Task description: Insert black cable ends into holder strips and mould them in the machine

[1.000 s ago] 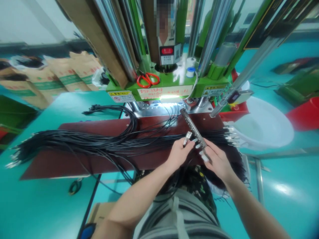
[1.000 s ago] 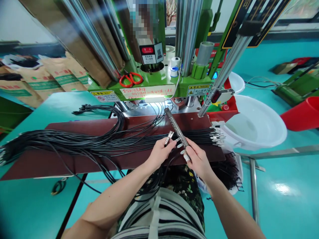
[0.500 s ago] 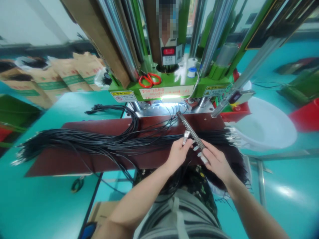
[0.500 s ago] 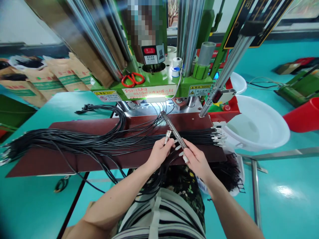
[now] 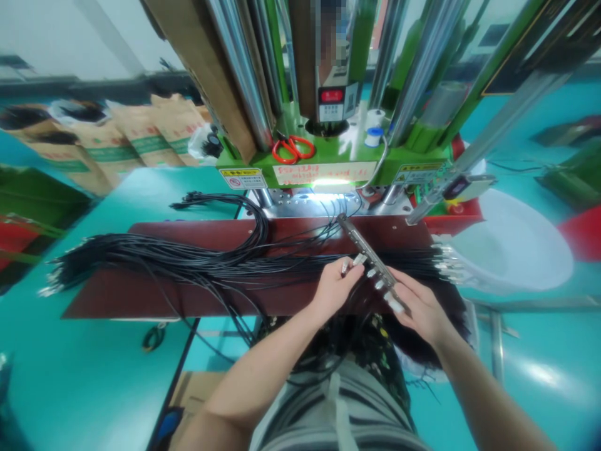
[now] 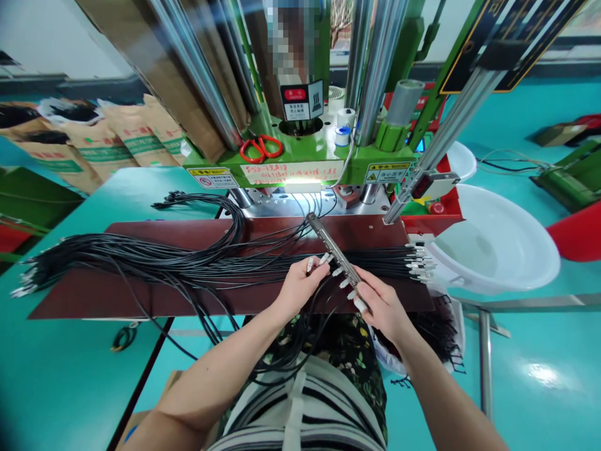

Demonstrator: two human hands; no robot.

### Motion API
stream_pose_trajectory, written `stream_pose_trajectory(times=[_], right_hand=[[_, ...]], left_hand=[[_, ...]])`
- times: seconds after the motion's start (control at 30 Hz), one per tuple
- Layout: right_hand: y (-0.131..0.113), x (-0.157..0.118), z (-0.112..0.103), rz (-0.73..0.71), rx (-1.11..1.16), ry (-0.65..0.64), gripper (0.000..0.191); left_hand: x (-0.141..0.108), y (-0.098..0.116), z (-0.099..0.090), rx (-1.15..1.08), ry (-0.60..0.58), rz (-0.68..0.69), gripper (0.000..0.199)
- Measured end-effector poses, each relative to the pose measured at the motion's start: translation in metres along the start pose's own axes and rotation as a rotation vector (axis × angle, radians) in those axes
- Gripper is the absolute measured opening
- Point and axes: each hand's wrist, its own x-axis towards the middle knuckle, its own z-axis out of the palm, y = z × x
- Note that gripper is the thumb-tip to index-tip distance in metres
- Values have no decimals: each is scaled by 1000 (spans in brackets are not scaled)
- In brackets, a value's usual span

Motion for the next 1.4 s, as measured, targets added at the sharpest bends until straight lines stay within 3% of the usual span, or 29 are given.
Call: stream_pose_trajectory(times=[0.33, 0.5, 0.67, 0.87, 1.07, 1.3, 1.4], right_hand=[[-3, -1, 0, 15, -12, 5, 54], [-2, 0, -3, 30, -41, 1, 53], [-4, -2, -2, 32, -76, 8, 52], [-6, -2, 0, -12, -110, -14, 56], [-3, -3, 0, -160, -347, -34, 51], [-9, -1, 1, 10, -99, 20, 51], [-10, 0, -2, 37, -98, -9, 49]], left_hand=[[-4, 3, -3, -96, 61, -96, 28], [-2, 5, -3, -23, 32, 4, 26], [-1, 4, -3, -47, 24, -5, 27], [-1, 0, -4, -151, 4, -133, 30], [-1, -2, -7, -97, 29, -102, 32], [5, 5, -22, -7, -29, -71, 40], [6, 5, -24, 34, -93, -40, 40]])
